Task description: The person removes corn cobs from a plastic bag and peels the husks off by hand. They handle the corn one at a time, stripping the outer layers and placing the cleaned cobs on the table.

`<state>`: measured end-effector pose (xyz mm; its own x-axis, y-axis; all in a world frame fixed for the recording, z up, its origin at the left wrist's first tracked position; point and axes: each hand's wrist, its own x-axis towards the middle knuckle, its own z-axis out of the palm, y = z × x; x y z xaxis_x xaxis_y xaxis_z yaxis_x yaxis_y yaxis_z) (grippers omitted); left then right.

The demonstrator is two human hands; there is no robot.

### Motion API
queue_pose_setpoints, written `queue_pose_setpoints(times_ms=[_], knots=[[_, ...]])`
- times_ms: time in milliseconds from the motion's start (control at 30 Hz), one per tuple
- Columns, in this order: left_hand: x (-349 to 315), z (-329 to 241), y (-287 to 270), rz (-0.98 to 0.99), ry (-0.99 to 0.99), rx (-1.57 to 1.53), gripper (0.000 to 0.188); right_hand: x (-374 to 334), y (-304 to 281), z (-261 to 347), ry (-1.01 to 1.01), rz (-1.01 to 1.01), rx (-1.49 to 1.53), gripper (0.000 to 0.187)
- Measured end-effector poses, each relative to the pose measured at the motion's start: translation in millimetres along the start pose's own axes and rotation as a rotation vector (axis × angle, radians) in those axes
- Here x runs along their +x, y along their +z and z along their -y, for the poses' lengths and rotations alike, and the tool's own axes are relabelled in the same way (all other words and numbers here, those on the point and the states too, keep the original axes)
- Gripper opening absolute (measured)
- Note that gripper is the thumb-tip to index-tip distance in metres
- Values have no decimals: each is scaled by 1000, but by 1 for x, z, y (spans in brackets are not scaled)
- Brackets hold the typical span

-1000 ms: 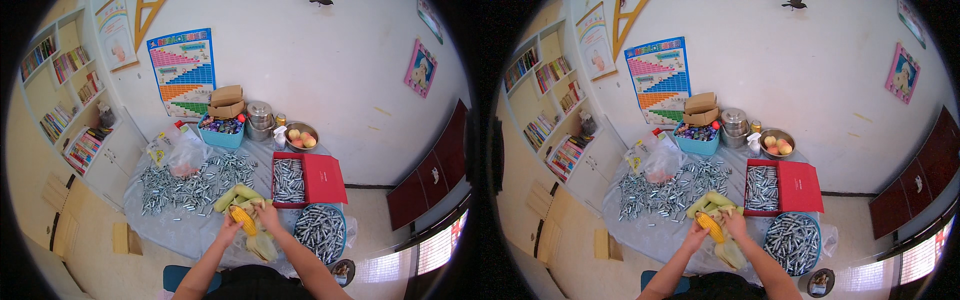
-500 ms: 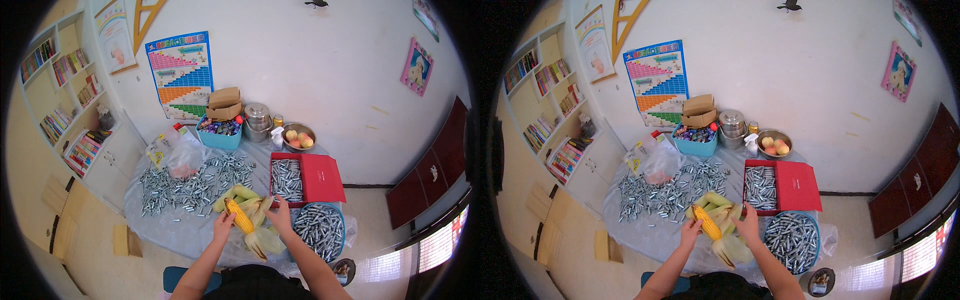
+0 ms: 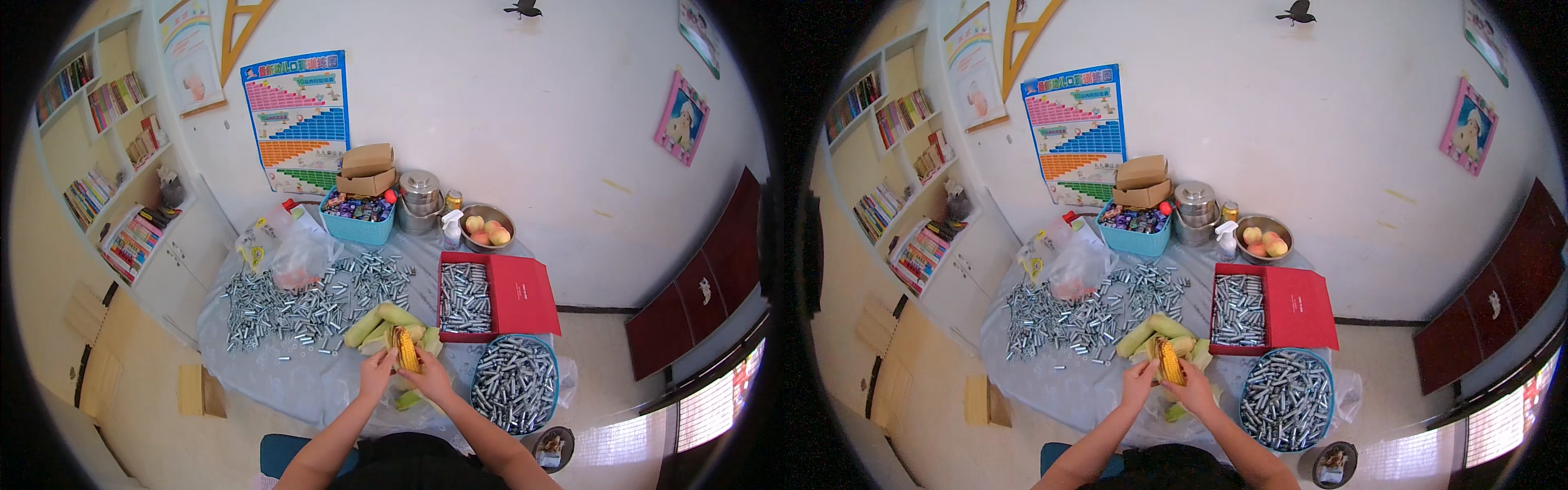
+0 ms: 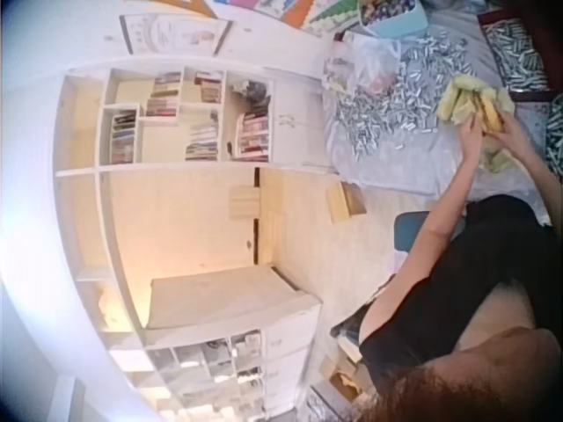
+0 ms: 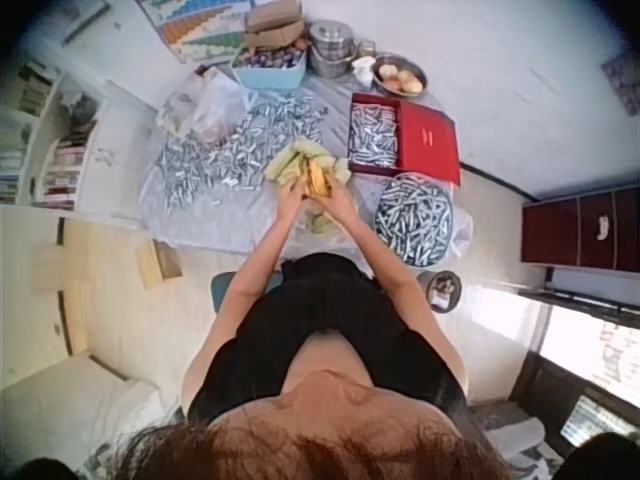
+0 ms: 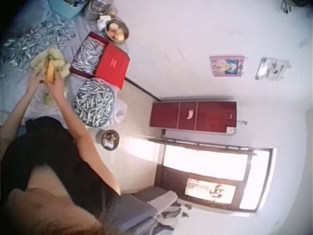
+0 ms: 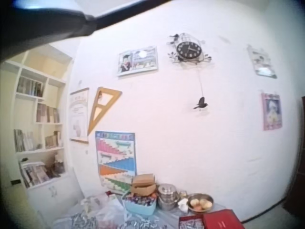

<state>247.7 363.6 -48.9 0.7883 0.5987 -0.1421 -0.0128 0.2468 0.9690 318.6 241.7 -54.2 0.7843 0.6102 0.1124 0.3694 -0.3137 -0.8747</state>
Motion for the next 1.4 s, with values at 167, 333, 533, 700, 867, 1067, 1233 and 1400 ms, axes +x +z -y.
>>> queue_pose_setpoints(times_ms=[167,333,533,700,867,1067,1233,1400], knots=[[-2,-12,9,-68,320,231,24,-3,4,5,43,4,12,64],[-6,-16,4,-8,283,298,21,-3,-1,13,39,-18,-23,64],[-4,-6,3,-8,329,360,18,-6,-3,11,71,-19,13,64],[-4,-5,4,-69,438,472,16,-6,-1,2,86,16,78,64],[-1,5,0,-156,418,445,15,-3,4,-15,80,88,204,66],[-2,-4,-2,-122,265,395,15,-2,6,-21,128,170,489,67],[-3,-7,6,-147,316,275,17,2,12,-33,147,212,495,68],[-2,-8,1,-148,267,316,16,3,8,-24,149,212,409,70]])
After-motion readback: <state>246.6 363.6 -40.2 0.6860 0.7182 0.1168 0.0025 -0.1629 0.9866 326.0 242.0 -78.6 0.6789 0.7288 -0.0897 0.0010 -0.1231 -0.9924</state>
